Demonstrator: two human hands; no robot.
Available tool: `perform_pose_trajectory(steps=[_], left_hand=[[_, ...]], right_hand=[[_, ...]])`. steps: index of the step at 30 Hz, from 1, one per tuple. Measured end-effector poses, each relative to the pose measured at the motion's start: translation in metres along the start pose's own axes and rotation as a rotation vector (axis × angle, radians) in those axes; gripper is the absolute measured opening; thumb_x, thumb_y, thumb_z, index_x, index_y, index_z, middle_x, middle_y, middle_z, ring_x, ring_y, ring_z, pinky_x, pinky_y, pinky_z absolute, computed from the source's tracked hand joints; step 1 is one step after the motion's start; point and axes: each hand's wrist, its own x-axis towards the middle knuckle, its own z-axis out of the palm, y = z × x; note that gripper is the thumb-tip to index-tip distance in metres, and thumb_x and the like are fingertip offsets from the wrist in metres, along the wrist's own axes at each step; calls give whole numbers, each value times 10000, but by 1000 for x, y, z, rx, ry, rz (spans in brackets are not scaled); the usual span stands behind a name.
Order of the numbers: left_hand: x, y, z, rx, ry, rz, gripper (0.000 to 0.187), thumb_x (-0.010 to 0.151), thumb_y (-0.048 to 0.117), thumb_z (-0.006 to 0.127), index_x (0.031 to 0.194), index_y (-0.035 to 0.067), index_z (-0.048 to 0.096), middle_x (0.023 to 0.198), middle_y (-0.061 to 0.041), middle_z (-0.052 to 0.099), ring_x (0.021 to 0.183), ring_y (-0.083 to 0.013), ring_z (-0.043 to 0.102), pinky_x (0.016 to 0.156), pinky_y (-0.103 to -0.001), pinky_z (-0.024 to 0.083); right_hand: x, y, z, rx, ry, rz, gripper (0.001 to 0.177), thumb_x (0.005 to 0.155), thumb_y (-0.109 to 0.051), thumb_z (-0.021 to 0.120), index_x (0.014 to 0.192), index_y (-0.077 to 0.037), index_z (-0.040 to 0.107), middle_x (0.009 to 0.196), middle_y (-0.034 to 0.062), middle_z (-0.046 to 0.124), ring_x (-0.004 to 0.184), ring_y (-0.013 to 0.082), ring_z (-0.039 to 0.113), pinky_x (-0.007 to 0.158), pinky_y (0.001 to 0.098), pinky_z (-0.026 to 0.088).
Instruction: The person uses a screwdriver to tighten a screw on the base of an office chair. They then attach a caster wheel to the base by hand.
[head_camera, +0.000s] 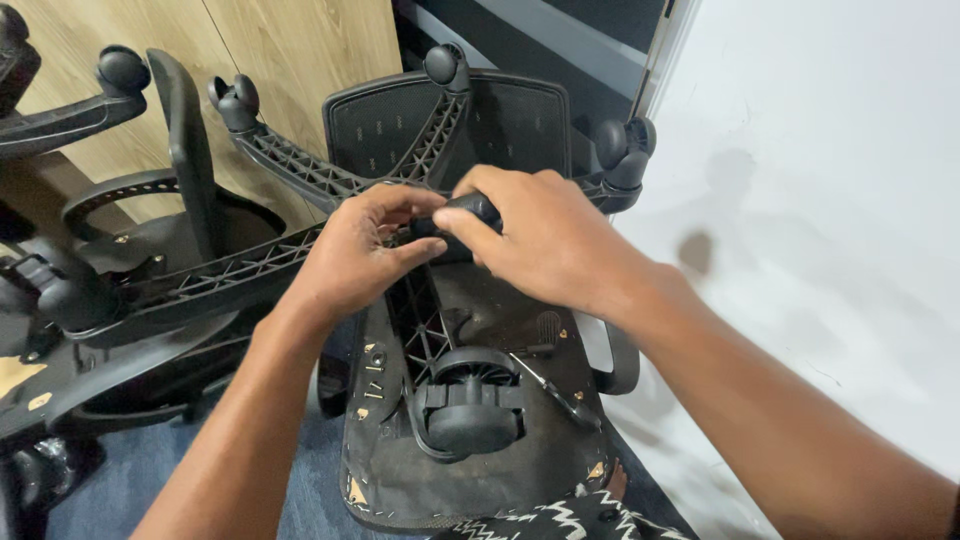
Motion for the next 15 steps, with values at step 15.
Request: perform_pose_trajectory(steps=[15], left_hand=[[32, 22, 35, 28, 187, -98, 546, 784, 113, 842, 1268, 58, 595, 1108, -75, 702, 1022, -156, 697, 895, -305, 575]], right_hand=[[-3, 13, -45, -88, 395, -2, 260, 944, -314, 713, 968, -62, 774, 665, 72, 693, 582, 152, 620, 541, 322, 463]])
